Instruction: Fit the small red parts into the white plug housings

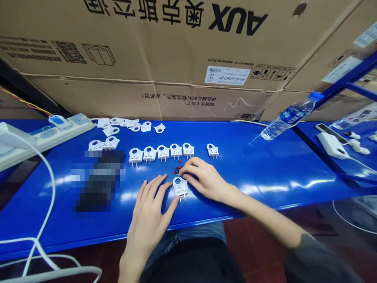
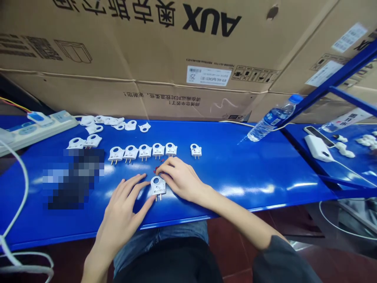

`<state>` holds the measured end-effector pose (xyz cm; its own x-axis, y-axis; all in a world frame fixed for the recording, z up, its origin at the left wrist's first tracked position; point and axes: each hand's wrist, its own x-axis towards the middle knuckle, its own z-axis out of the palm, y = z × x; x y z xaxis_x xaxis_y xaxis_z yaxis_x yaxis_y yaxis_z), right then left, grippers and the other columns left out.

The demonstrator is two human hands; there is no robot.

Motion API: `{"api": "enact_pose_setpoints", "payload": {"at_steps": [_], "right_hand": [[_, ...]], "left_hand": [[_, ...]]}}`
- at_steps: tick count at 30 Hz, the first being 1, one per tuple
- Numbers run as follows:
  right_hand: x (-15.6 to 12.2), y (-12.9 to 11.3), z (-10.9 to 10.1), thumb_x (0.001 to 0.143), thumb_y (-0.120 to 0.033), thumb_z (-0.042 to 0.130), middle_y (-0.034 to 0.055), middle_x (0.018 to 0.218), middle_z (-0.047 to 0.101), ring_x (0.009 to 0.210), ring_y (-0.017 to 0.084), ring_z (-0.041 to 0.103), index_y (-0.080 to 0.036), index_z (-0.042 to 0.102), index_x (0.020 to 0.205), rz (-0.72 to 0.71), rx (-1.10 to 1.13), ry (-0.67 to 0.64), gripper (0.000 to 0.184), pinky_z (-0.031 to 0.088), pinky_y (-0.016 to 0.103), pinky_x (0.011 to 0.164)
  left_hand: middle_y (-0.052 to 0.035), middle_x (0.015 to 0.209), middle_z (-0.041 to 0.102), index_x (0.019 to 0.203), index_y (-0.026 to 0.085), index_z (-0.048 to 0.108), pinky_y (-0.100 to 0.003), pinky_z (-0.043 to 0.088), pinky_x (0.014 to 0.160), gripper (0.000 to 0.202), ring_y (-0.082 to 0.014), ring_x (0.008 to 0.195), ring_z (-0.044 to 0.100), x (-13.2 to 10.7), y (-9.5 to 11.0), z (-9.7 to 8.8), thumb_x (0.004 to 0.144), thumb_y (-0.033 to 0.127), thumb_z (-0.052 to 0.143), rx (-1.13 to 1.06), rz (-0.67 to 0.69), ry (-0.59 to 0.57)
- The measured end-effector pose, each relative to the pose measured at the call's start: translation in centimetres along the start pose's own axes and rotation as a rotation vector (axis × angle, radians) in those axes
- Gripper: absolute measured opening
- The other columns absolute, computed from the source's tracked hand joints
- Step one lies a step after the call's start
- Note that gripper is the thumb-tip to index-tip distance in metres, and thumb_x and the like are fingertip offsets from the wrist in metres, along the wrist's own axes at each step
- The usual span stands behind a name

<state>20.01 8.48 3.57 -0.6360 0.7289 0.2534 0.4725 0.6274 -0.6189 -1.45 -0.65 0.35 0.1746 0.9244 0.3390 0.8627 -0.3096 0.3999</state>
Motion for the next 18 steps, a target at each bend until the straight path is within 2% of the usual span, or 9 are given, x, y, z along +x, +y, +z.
{"api": "enact_pose_setpoints", "payload": {"at_steps": [6,13,18], "right_hand": [[0.0,-0.07,-0.12,0.106,-0.029,0.059,0.0063,0.113,0.073,0.105,0.02,0.068,-0.023,0.066,0.125,0.021,0.033,-0.032,0.021,0.055,0.035,0.094],[0.07,0.16,0.33,0.103,-0.032,0.067,0.0065,0.114,0.076,0.106,0.022,0.07,-0.022,0.071,0.117,-0.033,0.092,-0.021,0.018,0.056,0.036,0.095],[0.17,-0.02,0.25,0.101,-0.032,0.07,0.0071,0.117,0.078,0.108,0.022,0.071,-0.021,0.073,0.119,-0.053,0.113,-0.03,0.022,0.056,0.036,0.096]], "left_hand": [[-0.0093,0.146,0.064,0.13,0.026,0.06,-0.058,0.035,0.127,0.035,-0.0292,0.139,0.058,-0.04,-0.01,0.06,0.103,0.047,0.056,-0.003,-0.004,-0.001],[-0.0096,0.145,0.064,0.13,0.025,0.06,-0.058,0.035,0.127,0.035,-0.0289,0.139,0.058,-0.01,0.01,0.03,0.103,0.046,0.055,-0.001,0.001,0.004],[-0.0101,0.145,0.064,0.131,0.025,0.059,-0.058,0.036,0.126,0.034,-0.029,0.138,0.059,-0.02,-0.07,0.08,0.103,0.045,0.055,0.008,0.013,0.006]]}}
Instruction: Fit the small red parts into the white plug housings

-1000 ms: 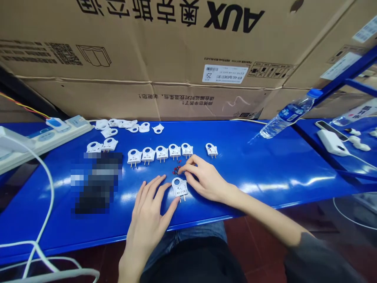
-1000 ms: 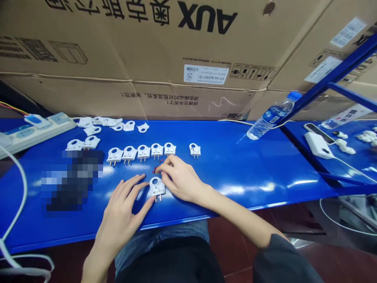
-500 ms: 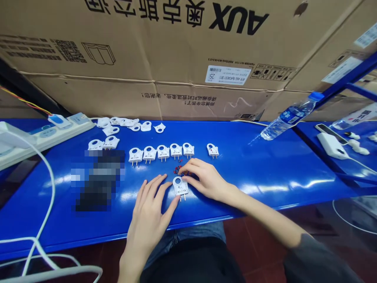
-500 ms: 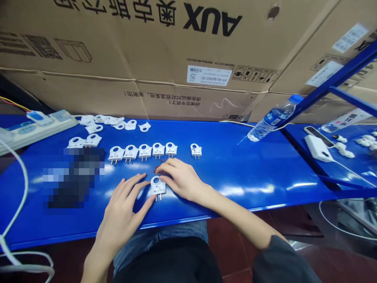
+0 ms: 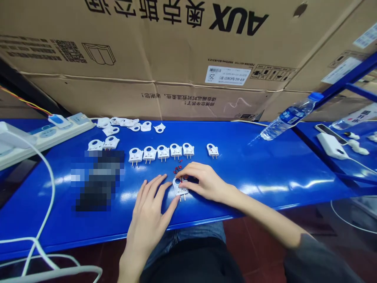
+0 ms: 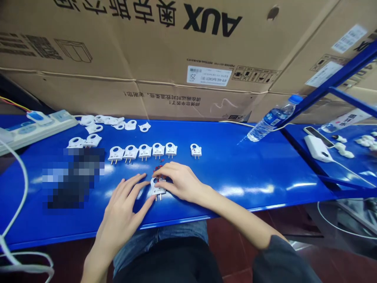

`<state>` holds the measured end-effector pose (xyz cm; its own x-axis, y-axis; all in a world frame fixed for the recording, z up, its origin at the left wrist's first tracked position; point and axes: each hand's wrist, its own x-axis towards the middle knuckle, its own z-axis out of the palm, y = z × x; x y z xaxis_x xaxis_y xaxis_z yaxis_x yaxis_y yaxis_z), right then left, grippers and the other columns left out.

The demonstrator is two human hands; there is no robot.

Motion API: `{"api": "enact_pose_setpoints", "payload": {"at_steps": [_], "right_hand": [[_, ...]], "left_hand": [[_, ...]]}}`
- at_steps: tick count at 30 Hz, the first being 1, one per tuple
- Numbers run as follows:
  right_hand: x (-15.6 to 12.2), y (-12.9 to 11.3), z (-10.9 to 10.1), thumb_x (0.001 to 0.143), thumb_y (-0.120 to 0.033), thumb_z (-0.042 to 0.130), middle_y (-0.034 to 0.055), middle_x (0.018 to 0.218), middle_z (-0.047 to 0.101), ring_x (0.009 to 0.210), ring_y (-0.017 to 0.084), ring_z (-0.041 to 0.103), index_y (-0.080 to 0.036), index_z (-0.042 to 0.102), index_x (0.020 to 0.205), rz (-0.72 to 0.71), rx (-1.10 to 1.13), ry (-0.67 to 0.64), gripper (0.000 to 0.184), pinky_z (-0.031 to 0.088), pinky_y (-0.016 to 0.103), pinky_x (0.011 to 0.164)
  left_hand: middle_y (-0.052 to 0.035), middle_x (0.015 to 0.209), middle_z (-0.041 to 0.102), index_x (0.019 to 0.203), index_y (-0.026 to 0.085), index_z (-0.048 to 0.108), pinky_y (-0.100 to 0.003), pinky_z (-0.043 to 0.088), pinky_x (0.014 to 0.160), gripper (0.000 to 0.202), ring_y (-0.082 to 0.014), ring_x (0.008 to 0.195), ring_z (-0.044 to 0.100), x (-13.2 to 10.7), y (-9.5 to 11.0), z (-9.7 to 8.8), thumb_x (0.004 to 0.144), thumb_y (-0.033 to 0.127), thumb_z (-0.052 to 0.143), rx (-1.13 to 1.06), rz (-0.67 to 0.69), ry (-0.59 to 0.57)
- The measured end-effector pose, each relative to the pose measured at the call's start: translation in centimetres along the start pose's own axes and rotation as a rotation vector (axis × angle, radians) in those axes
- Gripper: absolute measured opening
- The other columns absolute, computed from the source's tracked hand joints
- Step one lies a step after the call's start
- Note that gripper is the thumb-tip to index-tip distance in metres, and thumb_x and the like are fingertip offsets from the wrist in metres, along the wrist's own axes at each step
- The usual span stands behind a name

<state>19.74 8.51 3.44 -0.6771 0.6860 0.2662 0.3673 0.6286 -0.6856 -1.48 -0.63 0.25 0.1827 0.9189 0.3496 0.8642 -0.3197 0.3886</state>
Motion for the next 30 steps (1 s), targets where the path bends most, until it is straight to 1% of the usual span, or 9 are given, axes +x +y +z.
{"api": "enact_pose_setpoints", "payload": {"at_steps": [3,6,9,14,20,25,30], "right_hand": [[0.06,-0.26,-0.12,0.102,-0.031,0.067,0.0071,0.117,0.078,0.107,0.021,0.071,-0.02,0.073,0.12,-0.014,0.0,0.001,0.022,0.056,0.036,0.097],[0.08,-0.31,-0.12,0.105,-0.025,0.061,0.0062,0.116,0.079,0.106,0.02,0.071,-0.021,0.074,0.118,-0.013,-0.012,0.003,0.019,0.056,0.036,0.097],[0.07,-0.21,-0.05,0.106,-0.022,0.06,0.0049,0.115,0.079,0.106,0.019,0.071,-0.022,0.074,0.116,-0.003,0.001,-0.009,0.018,0.055,0.036,0.097],[0.07,-0.19,0.07,0.105,-0.022,0.062,0.003,0.108,0.079,0.098,0.017,0.071,-0.021,0.074,0.11,0.05,0.05,-0.024,0.013,0.055,0.032,0.091],[0.16,-0.33,0.21,0.105,-0.023,0.062,0.0051,0.107,0.076,0.102,0.018,0.068,-0.018,0.073,0.107,0.026,0.062,-0.045,0.012,0.053,0.032,0.094],[0.21,-0.41,0.26,0.105,-0.024,0.062,0.004,0.104,0.075,0.099,0.018,0.067,-0.019,0.073,0.107,0.044,0.079,-0.058,0.012,0.052,0.032,0.092],[0.19,-0.35,0.57,0.104,-0.024,0.062,0.004,0.102,0.076,0.095,0.018,0.065,-0.02,0.072,0.105,0.014,0.032,-0.066,0.011,0.052,0.032,0.089]], "left_hand": [[-0.0103,0.146,0.063,0.132,0.025,0.058,-0.059,0.036,0.126,0.035,-0.0287,0.139,0.058,-0.02,-0.12,0.12,0.104,0.046,0.055,0.01,0.005,-0.004],[-0.0099,0.146,0.063,0.132,0.025,0.058,-0.058,0.035,0.126,0.036,-0.0283,0.139,0.057,-0.03,-0.17,0.2,0.104,0.047,0.055,0.014,0.006,0.0],[-0.0097,0.146,0.063,0.13,0.024,0.059,-0.058,0.035,0.127,0.035,-0.0281,0.139,0.058,-0.04,-0.12,0.17,0.104,0.047,0.055,0.012,0.005,0.001],[-0.0095,0.146,0.064,0.131,0.025,0.058,-0.058,0.036,0.126,0.035,-0.0284,0.139,0.058,-0.03,-0.06,0.04,0.104,0.046,0.055,0.008,-0.001,0.002],[-0.0093,0.146,0.063,0.133,0.027,0.057,-0.06,0.036,0.126,0.036,-0.029,0.139,0.057,-0.03,0.02,-0.02,0.104,0.047,0.054,-0.007,-0.008,-0.012],[-0.0096,0.145,0.064,0.132,0.026,0.059,-0.058,0.035,0.126,0.035,-0.0289,0.138,0.058,0.01,0.1,-0.02,0.104,0.045,0.055,-0.007,-0.008,0.001],[-0.01,0.145,0.064,0.131,0.025,0.059,-0.058,0.035,0.126,0.033,-0.0287,0.138,0.058,0.04,0.1,-0.06,0.104,0.044,0.055,-0.002,-0.004,-0.001]]}}
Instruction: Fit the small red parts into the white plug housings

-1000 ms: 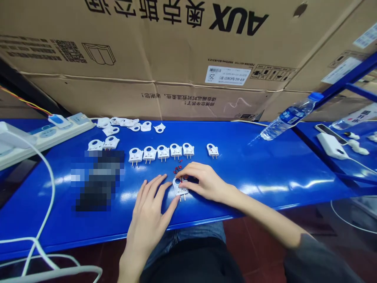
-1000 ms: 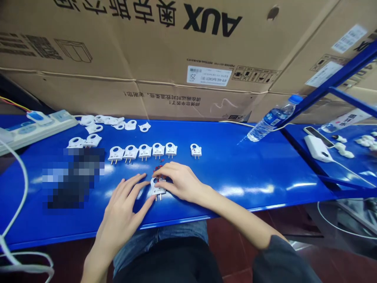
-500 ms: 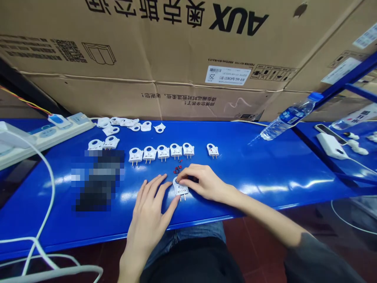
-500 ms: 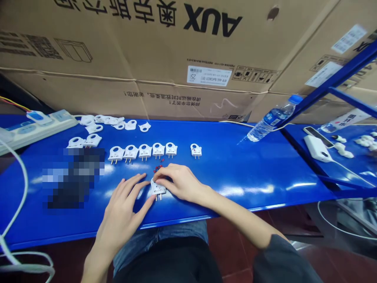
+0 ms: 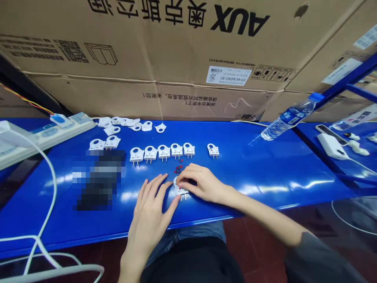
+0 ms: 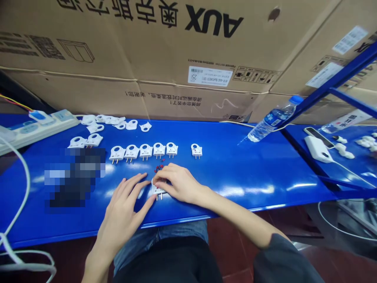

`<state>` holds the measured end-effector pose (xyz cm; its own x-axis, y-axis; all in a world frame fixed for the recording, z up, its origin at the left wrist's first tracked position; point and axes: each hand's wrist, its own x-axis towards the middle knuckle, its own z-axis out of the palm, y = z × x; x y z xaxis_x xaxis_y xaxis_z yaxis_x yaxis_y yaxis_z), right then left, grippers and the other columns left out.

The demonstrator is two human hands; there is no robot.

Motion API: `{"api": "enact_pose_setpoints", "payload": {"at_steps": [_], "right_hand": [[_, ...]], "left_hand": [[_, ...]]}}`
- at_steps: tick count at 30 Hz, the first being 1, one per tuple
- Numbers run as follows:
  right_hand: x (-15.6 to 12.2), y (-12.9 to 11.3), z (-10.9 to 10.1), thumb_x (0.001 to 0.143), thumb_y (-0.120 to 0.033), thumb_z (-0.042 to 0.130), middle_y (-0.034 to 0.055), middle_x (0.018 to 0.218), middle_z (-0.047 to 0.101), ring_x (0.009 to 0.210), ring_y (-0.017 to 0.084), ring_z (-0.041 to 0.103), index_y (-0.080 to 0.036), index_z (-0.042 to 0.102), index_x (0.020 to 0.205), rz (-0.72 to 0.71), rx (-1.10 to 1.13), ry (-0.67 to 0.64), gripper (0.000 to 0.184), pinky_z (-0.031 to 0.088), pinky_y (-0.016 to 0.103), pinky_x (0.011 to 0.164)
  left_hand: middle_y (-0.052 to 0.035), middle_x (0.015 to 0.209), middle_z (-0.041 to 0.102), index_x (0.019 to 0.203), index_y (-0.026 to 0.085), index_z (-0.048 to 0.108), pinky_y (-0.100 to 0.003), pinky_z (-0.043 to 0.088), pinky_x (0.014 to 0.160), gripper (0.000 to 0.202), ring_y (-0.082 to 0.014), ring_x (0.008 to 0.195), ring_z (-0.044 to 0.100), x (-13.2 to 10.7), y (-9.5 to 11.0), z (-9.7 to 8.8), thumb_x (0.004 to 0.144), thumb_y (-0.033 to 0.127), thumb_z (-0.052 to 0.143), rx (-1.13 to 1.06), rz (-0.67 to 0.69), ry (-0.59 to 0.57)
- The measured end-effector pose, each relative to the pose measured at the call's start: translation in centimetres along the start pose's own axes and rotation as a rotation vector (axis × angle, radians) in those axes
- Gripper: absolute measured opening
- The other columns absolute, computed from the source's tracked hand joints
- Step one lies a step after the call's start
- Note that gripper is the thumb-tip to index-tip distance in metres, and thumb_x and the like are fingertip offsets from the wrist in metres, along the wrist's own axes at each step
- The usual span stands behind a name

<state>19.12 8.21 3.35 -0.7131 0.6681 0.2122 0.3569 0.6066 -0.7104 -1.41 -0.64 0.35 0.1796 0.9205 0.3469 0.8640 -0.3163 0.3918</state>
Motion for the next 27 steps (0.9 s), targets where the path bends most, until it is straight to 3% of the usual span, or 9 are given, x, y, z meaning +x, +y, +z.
{"api": "enact_pose_setpoints", "payload": {"at_steps": [8,19,27], "right_hand": [[0.04,0.09,0.28,0.104,-0.024,0.063,0.0045,0.102,0.077,0.095,0.019,0.065,-0.019,0.072,0.107,-0.034,-0.012,0.05,0.011,0.053,0.033,0.088],[-0.03,-0.04,0.08,0.106,-0.03,0.061,0.0048,0.103,0.077,0.095,0.02,0.066,-0.02,0.072,0.111,-0.015,-0.079,0.022,0.015,0.054,0.034,0.088],[-0.08,-0.03,-0.12,0.105,-0.019,0.054,0.0071,0.108,0.075,0.103,0.021,0.065,-0.019,0.072,0.113,-0.042,-0.134,0.062,0.019,0.055,0.036,0.092]], "left_hand": [[-0.01,0.145,0.064,0.132,0.025,0.058,-0.058,0.035,0.127,0.035,-0.0283,0.139,0.058,-0.07,-0.02,0.03,0.104,0.045,0.054,0.001,0.001,0.0],[-0.0099,0.146,0.063,0.132,0.026,0.057,-0.057,0.035,0.127,0.034,-0.0285,0.14,0.057,-0.05,0.09,-0.09,0.104,0.044,0.055,0.006,-0.009,-0.01],[-0.0089,0.146,0.063,0.133,0.026,0.058,-0.058,0.035,0.127,0.035,-0.0282,0.14,0.057,-0.14,-0.07,0.04,0.103,0.045,0.055,0.006,-0.005,-0.006]]}}
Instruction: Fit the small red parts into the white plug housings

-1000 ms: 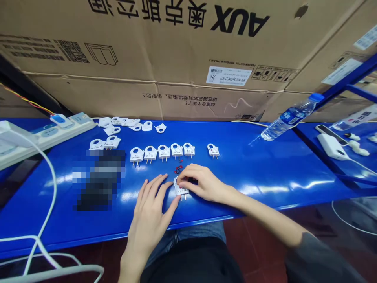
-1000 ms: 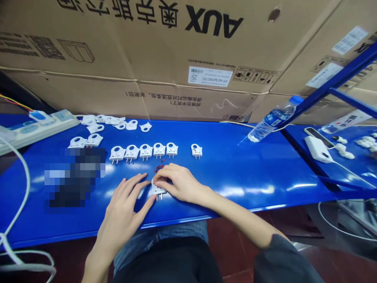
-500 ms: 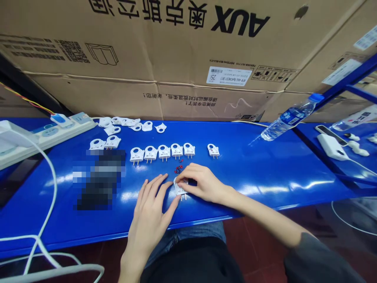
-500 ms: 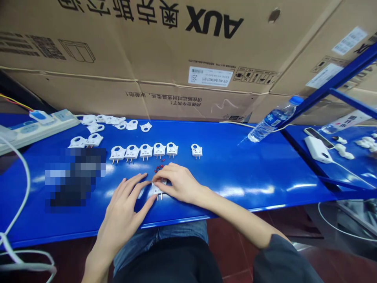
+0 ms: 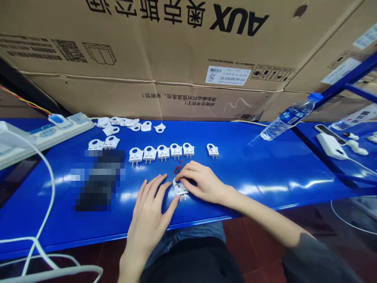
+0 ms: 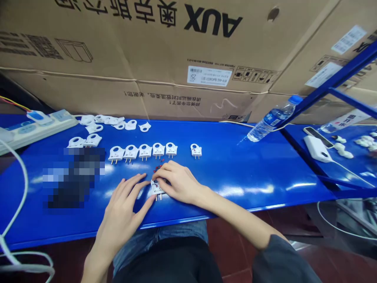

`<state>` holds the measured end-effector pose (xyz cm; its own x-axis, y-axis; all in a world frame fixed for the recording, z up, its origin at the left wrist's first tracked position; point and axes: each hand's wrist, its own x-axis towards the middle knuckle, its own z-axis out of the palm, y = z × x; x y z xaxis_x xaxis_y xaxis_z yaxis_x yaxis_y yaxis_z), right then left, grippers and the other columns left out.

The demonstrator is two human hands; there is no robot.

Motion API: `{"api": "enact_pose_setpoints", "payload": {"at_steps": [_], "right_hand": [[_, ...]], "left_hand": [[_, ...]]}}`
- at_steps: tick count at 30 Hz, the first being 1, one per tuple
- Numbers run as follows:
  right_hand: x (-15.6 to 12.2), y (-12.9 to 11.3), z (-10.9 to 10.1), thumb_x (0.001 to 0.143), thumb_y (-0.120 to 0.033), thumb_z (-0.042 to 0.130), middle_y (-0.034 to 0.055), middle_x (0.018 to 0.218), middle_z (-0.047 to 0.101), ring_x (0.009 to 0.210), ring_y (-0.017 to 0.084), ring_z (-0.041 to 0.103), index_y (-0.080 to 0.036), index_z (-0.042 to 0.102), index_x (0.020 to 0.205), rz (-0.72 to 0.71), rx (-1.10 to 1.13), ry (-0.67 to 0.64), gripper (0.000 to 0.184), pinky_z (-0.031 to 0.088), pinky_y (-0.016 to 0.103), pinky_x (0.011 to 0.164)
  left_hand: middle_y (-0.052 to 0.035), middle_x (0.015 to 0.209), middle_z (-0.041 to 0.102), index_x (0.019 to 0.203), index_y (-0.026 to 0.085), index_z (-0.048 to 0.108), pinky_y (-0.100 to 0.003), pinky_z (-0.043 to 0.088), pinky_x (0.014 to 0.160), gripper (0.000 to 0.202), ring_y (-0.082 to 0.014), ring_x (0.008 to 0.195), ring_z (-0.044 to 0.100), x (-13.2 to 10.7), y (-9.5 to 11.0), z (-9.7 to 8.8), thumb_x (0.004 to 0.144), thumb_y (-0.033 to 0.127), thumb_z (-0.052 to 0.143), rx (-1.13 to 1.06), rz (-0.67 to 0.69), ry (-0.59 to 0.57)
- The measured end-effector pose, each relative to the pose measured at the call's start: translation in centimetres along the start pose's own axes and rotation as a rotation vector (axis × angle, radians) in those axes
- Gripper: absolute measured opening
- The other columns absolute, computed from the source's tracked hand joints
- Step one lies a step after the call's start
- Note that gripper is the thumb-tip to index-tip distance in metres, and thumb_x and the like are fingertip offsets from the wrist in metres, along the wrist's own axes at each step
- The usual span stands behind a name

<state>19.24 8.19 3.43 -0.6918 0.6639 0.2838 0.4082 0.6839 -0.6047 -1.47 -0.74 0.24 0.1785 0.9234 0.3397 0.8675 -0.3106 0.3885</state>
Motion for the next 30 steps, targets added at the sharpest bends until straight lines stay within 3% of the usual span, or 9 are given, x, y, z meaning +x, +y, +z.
{"api": "enact_pose_setpoints", "payload": {"at_steps": [8,23,30], "right_hand": [[-0.2,0.1,-0.2,0.104,-0.019,0.056,0.0071,0.108,0.07,0.103,0.021,0.064,-0.021,0.074,0.105,-0.006,-0.063,-0.042,0.019,0.056,0.035,0.089],[-0.2,-0.1,-0.6,0.103,-0.02,0.056,0.0073,0.111,0.07,0.105,0.021,0.064,-0.021,0.071,0.113,0.003,-0.06,-0.062,0.018,0.055,0.035,0.09],[-0.2,-0.1,-1.9,0.098,-0.032,0.07,0.0049,0.103,0.073,0.096,0.02,0.067,-0.022,0.071,0.106,-0.031,-0.005,-0.181,0.013,0.054,0.034,0.087]], "left_hand": [[-0.0104,0.146,0.063,0.131,0.025,0.057,-0.059,0.036,0.126,0.034,-0.03,0.139,0.058,0.1,0.0,0.0,0.103,0.045,0.055,0.007,0.015,0.008],[-0.0094,0.146,0.065,0.132,0.026,0.059,-0.06,0.037,0.126,0.036,-0.0312,0.138,0.059,0.1,0.1,-0.1,0.102,0.046,0.056,-0.009,-0.004,-0.003],[-0.0096,0.145,0.065,0.129,0.026,0.062,-0.06,0.037,0.126,0.032,-0.0302,0.138,0.06,0.2,0.1,-0.2,0.103,0.042,0.054,-0.013,0.005,0.014]]}}
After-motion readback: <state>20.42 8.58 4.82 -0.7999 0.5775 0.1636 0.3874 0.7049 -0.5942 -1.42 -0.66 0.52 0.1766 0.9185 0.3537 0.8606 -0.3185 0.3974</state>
